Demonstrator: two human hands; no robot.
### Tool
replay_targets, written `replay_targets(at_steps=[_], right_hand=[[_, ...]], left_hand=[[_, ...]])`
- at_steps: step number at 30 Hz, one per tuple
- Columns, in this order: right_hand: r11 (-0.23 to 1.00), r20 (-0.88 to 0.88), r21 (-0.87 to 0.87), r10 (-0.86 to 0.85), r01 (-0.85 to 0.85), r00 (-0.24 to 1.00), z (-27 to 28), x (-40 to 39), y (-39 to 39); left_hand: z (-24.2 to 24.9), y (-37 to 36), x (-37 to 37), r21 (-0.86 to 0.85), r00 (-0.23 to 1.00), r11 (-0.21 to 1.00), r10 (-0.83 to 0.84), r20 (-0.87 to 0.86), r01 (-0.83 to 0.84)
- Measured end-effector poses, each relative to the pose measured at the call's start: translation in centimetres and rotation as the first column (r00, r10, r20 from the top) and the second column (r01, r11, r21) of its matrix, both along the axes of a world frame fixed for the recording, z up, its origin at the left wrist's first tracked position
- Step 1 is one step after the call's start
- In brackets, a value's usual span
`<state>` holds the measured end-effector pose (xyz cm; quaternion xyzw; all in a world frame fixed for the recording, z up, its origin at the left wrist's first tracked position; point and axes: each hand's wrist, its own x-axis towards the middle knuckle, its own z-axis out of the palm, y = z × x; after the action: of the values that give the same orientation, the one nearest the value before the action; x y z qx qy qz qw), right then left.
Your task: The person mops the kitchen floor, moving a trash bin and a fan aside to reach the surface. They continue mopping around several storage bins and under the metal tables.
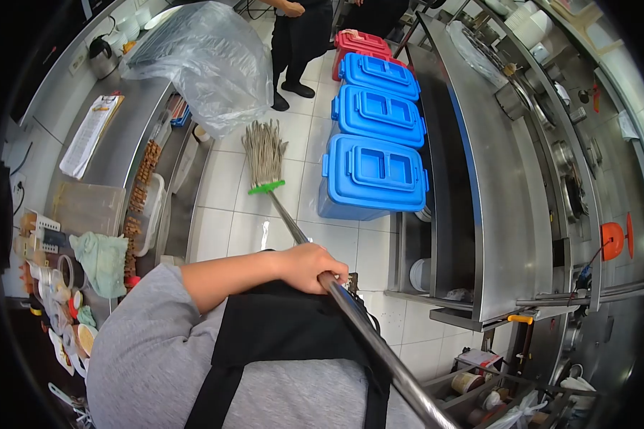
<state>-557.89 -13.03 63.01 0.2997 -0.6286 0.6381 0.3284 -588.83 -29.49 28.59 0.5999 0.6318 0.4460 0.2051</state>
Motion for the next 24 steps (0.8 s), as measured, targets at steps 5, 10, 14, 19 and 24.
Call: replay_targets(at_steps=[5, 10, 14, 19, 24], right_hand=[[0.961, 0.352, 0.086, 0.219, -0.264, 0.910, -6.7, -9.4, 2.4], [0.978, 0.349, -0.004, 0.198, -0.209, 0.916, -10.6, -15.7, -0.5], [0.999, 0.249, -0.038, 0.041, -0.033, 0.968, -16.0, -21.9, -3.5], [0.981, 0.296, 0.193, -0.049, -0.010, 0.954, -26.0, -30.3, -5.4], [0.947, 0.480, 0.315, -0.211, 0.057, 0.851, -31.9, -34.4, -9.1]], left_hand=[[-8.2, 2.2, 0.5, -0.083, 0.995, 0.996, 0.033, 0.094, -0.026], [-14.1, 0.7, -4.7, -0.219, 0.980, 0.956, 0.184, -0.076, -0.196], [-17.2, -2.0, -13.7, -0.180, 0.928, 0.913, 0.345, -0.143, -0.367], [-24.2, -6.8, -25.4, -0.007, 0.668, 0.679, 0.719, -0.190, -0.734], [-26.9, -9.2, -28.9, 0.030, 0.396, 0.405, 0.904, -0.160, -0.914]])
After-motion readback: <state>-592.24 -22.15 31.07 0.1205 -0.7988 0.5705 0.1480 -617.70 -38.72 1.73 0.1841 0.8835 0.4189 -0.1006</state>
